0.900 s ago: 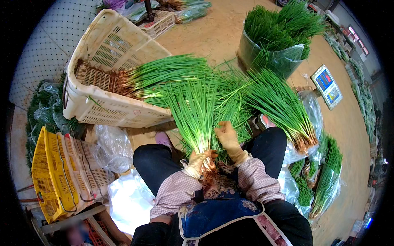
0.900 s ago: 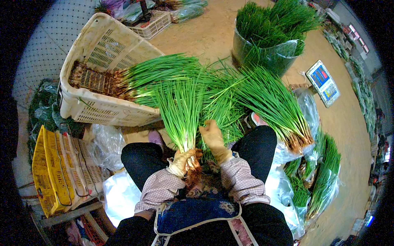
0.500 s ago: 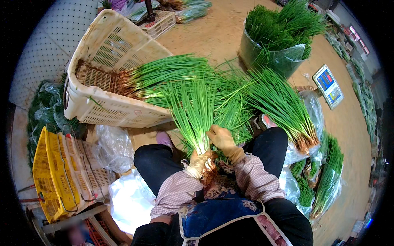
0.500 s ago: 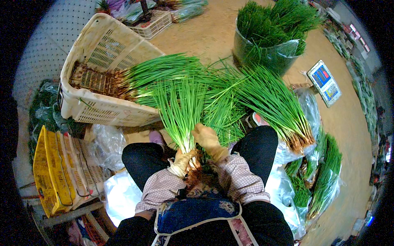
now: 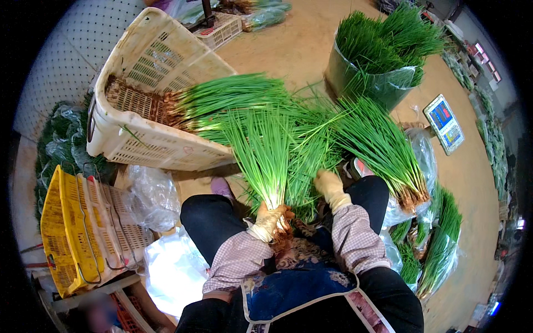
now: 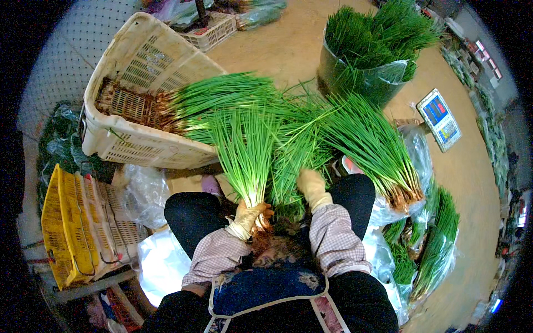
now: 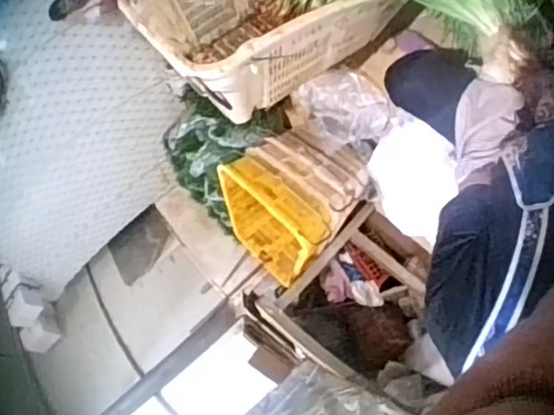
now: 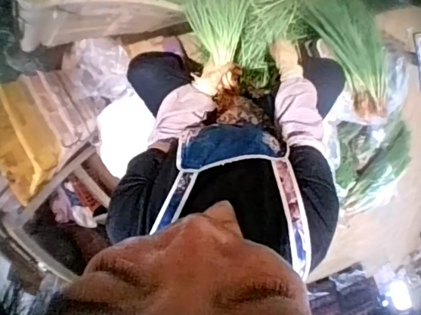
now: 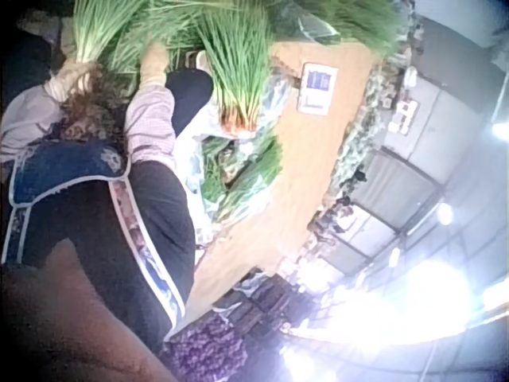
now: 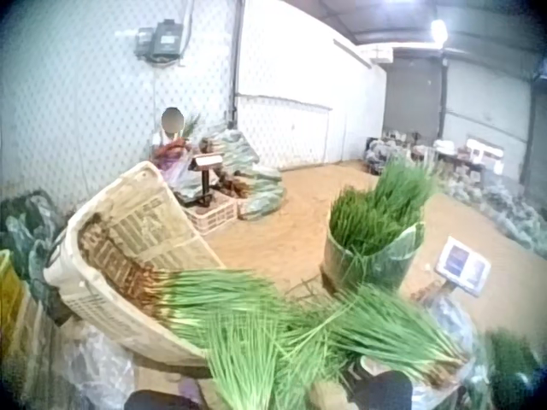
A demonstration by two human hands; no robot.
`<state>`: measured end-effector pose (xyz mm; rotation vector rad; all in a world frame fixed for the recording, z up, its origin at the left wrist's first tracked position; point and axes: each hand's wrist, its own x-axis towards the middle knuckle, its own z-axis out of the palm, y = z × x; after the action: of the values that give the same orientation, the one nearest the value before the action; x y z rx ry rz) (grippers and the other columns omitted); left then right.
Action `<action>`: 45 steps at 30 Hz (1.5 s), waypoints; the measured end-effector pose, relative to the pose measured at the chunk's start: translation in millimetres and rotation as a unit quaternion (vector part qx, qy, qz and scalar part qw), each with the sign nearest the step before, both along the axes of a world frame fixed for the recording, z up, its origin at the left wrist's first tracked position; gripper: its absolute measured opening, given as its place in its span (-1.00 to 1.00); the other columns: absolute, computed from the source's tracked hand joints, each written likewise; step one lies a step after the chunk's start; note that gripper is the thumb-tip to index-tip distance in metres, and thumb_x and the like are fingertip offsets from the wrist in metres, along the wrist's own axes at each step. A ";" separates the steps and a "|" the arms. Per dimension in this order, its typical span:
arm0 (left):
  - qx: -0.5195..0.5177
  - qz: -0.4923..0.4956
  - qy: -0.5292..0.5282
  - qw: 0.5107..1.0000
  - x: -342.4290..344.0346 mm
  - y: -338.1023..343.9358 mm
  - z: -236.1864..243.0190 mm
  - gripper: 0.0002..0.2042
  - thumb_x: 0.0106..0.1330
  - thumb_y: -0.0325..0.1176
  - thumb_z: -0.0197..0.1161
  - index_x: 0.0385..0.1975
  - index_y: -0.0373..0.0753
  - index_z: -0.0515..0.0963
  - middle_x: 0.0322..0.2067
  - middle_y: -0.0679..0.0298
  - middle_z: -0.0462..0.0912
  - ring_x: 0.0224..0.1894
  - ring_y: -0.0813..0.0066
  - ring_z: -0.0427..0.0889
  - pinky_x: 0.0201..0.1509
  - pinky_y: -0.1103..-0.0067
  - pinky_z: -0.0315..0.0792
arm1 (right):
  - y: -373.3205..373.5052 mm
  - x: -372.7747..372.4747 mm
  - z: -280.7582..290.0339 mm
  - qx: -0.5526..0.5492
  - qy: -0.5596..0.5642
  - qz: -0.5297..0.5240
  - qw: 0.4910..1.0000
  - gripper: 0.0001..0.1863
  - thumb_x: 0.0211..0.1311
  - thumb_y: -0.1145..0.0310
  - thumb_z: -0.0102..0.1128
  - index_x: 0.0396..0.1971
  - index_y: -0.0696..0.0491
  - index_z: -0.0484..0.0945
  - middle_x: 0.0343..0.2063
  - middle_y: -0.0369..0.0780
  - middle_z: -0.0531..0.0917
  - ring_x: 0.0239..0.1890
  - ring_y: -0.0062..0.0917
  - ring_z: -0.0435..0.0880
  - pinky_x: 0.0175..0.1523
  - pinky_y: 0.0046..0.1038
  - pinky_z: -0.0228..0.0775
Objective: The person sits on the floor and repeatedly gathers green onions, aligns the roots, and ties them into bundles using rubber bands. The person places the finished bundles into a nearby crate.
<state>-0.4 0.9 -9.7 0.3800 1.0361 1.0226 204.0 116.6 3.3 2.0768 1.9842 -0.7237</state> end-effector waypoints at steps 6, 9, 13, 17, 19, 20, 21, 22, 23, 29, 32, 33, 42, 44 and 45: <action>0.005 -0.026 0.132 0.991 5.2 4.9 23.8 -0.67 0.16 -0.54 0.17 -0.12 -0.26 0.23 -0.32 0.08 0.53 -0.50 0.32 0.61 -0.60 0.46 0.50 | -40.6 -8.3 -42.9 -0.167 -0.028 0.252 0.953 -0.68 0.07 0.18 0.07 -0.27 0.08 0.57 -0.37 -0.07 0.64 -0.33 -0.21 0.62 -0.21 -0.32 0.46; -0.010 -0.044 0.255 0.966 5.3 4.0 33.4 -0.71 0.11 -0.58 0.15 -0.16 -0.27 0.33 -0.32 0.19 0.54 -0.44 0.38 0.52 -0.38 0.52 0.45 | -22.3 -35.3 0.2 -0.119 0.100 0.068 0.985 -0.65 0.09 0.12 0.06 -0.34 0.12 0.58 -0.47 -0.13 0.65 -0.45 -0.29 0.63 -0.26 -0.35 0.45; 0.062 0.040 0.153 0.986 8.0 3.1 -17.0 -0.64 0.09 -0.59 0.13 -0.07 -0.28 0.33 -0.23 0.19 0.54 -0.23 0.33 0.51 -0.17 0.51 0.42 | -8.3 -67.8 73.4 0.123 0.359 0.073 0.922 -0.68 0.24 0.20 -0.07 -0.26 0.17 0.47 -0.40 -0.17 0.57 -0.37 -0.47 0.56 -0.20 -0.41 0.45; 0.079 0.039 0.117 0.989 10.9 4.4 -27.1 -0.51 0.10 -0.67 0.08 0.09 -0.24 0.23 -0.07 0.21 0.47 -0.06 0.37 0.45 0.02 0.54 0.37 | -16.2 -109.9 133.6 -0.035 0.248 0.077 0.965 -0.65 0.22 0.12 0.00 -0.33 0.16 0.44 -0.42 -0.13 0.57 -0.37 -0.49 0.57 -0.29 -0.35 0.42; 0.059 0.027 0.139 0.988 14.3 6.1 -8.4 -0.43 0.09 -0.68 0.11 0.15 -0.22 0.17 0.02 0.23 0.42 0.02 0.41 0.41 0.11 0.57 0.32 | -18.4 -122.8 114.3 0.010 0.151 0.174 0.973 -0.65 0.20 0.10 0.04 -0.46 0.13 0.42 -0.62 -0.20 0.51 -0.57 -0.47 0.50 -0.44 -0.36 0.39; 0.056 0.028 0.133 0.989 15.0 5.1 -7.5 -0.43 0.10 -0.67 0.11 0.15 -0.22 0.17 0.02 0.23 0.41 0.03 0.42 0.40 0.11 0.57 0.32 | -20.1 -126.8 104.0 0.035 0.125 0.206 0.970 -0.66 0.20 0.10 0.06 -0.42 0.12 0.41 -0.66 -0.19 0.47 -0.62 -0.46 0.46 -0.43 -0.39 0.41; 0.053 0.031 0.127 0.990 14.9 4.4 -2.9 -0.43 0.10 -0.67 0.11 0.16 -0.22 0.17 0.02 0.23 0.41 0.04 0.42 0.39 0.11 0.57 0.32 | -20.9 -127.6 92.1 0.057 0.123 0.211 0.968 -0.66 0.20 0.10 0.06 -0.42 0.13 0.41 -0.67 -0.20 0.47 -0.62 -0.45 0.46 -0.45 -0.37 0.40; 0.051 0.032 0.120 0.991 15.2 4.7 1.8 -0.43 0.10 -0.66 0.12 0.16 -0.22 0.17 0.03 0.23 0.41 0.05 0.43 0.38 0.12 0.58 0.31 | -21.1 -126.7 80.9 0.081 0.121 0.215 0.966 -0.66 0.20 0.10 0.07 -0.42 0.13 0.41 -0.68 -0.21 0.46 -0.63 -0.45 0.47 -0.47 -0.36 0.39; 0.054 0.019 0.145 0.988 14.7 5.2 4.8 -0.43 0.11 -0.65 0.14 0.16 -0.22 0.17 0.03 0.24 0.40 0.06 0.42 0.38 0.13 0.57 0.31 | -21.1 -125.7 67.3 0.105 0.118 0.218 0.963 -0.66 0.20 0.10 0.07 -0.43 0.13 0.41 -0.69 -0.22 0.45 -0.64 -0.44 0.47 -0.49 -0.34 0.39; -0.032 0.136 -0.195 0.971 9.4 12.2 -36.1 -0.40 0.14 -0.75 0.03 0.18 -0.07 0.15 0.01 0.30 0.39 -0.04 0.45 0.45 -0.05 0.58 0.50 | -28.2 -132.7 71.7 0.067 0.204 0.213 0.953 -0.73 0.22 0.22 0.06 -0.41 0.17 0.42 -0.56 -0.19 0.55 -0.55 -0.48 0.57 -0.45 -0.41 0.45; -0.044 0.071 -0.092 0.992 11.1 11.7 -16.0 -0.51 0.16 -0.70 0.07 0.10 -0.15 0.24 -0.03 0.26 0.42 -0.03 0.43 0.46 0.00 0.54 0.49 | -25.7 -121.0 56.2 -0.083 0.532 -0.102 0.837 -0.76 0.26 0.30 -0.02 -0.50 0.15 0.37 -0.52 -0.23 0.55 -0.65 -0.53 0.49 -0.55 -0.48 0.43; -0.037 0.041 -0.033 0.998 5.7 12.7 -7.8 -0.54 0.17 -0.68 0.08 0.08 -0.18 0.25 -0.06 0.24 0.45 -0.06 0.42 0.49 -0.07 0.54 0.52 | -24.7 -118.2 66.8 -0.119 0.561 -0.147 0.806 -0.75 0.25 0.24 0.03 -0.48 0.12 0.39 -0.47 -0.23 0.56 -0.59 -0.61 0.44 -0.51 -0.51 0.38; 0.075 0.019 -0.064 0.995 -3.5 6.6 22.3 -0.72 0.25 -0.44 0.15 -0.08 -0.32 0.33 -0.30 0.04 0.59 -0.39 0.26 0.65 -0.62 0.45 0.58 | -7.1 -34.3 38.3 -0.131 0.554 -0.318 0.758 -0.46 0.23 0.12 0.09 0.02 0.24 0.30 -0.27 -0.14 0.58 -0.29 -0.50 0.60 -0.22 -0.61 0.47; 0.086 0.016 -0.073 0.993 4.4 9.8 27.0 -0.70 0.26 -0.40 0.15 -0.07 -0.32 0.31 -0.32 0.05 0.59 -0.50 0.26 0.64 -0.65 0.43 0.58 | -22.1 -30.2 21.0 -0.179 0.547 -0.242 0.781 0.00 0.10 -0.17 0.10 0.24 0.31 -0.08 0.14 0.08 0.29 0.08 -0.25 0.44 0.16 -0.37 0.30; 0.080 0.001 -0.089 0.993 -0.6 8.7 21.3 -0.70 0.26 -0.39 0.15 -0.07 -0.31 0.31 -0.33 0.05 0.59 -0.53 0.26 0.63 -0.64 0.41 0.58 | -28.3 -43.1 36.7 -0.181 0.551 -0.228 0.782 0.03 0.07 -0.21 0.10 0.25 0.30 -0.10 0.18 0.08 0.23 0.14 -0.23 0.37 0.22 -0.34 0.21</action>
<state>-1.0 9.6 11.6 0.4092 0.7976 1.1245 160.9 88.3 39.9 2.0244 1.3567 -2.6479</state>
